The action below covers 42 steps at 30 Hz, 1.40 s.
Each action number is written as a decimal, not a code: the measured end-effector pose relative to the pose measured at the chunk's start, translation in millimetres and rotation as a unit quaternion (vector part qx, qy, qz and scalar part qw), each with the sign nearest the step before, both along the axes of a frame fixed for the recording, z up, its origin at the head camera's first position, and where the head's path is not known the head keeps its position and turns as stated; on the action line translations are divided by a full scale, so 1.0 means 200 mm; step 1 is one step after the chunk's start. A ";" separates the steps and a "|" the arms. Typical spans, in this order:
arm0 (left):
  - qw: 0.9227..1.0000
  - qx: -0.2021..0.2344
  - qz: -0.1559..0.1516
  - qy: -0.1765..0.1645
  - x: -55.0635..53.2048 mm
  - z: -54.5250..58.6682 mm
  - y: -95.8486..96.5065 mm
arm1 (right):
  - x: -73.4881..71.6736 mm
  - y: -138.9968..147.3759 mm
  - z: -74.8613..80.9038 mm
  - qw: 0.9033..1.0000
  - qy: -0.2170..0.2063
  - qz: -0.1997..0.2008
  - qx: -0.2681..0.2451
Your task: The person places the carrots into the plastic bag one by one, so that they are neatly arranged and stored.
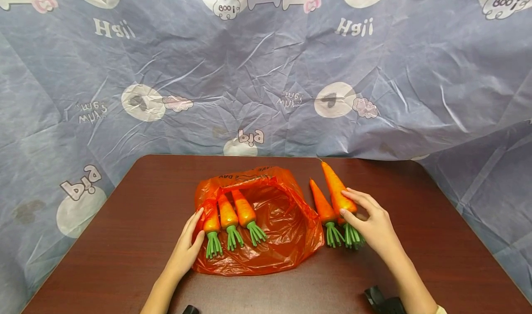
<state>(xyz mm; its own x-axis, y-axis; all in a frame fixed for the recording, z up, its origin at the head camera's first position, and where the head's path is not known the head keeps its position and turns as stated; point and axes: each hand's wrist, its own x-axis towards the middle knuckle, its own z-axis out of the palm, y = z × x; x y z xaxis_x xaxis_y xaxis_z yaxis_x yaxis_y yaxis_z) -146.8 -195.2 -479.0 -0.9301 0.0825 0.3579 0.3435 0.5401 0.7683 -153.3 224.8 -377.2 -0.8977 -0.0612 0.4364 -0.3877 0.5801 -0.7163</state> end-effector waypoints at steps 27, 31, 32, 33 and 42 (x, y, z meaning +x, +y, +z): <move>1.000 0.012 -0.004 0.007 0.01 0.01 0.01 | 0.14 -0.25 0.00 0.992 -0.018 0.122 -0.002; 1.000 0.009 -0.005 0.011 0.00 0.01 0.00 | 0.15 -0.28 -0.01 0.991 -0.036 0.128 0.009; 1.000 0.010 -0.006 0.011 0.00 0.01 0.00 | 0.15 -0.28 -0.02 0.991 -0.042 0.131 0.007; 1.000 0.009 -0.005 0.011 0.00 0.01 0.00 | 0.15 -0.29 -0.02 0.990 -0.044 0.132 0.007; 1.000 0.019 -0.005 0.002 0.00 0.00 0.00 | 0.13 -0.35 -0.06 0.988 -0.039 0.145 0.032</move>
<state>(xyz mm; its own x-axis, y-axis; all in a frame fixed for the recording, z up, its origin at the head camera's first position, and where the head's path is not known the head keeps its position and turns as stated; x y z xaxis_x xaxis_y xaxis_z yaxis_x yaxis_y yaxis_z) -147.7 -195.6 -478.2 -0.9276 0.0786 0.3653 0.3527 0.5070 0.7865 -126.3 154.8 -390.1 -0.8696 -0.3452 0.3531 -0.4886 0.4980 -0.7164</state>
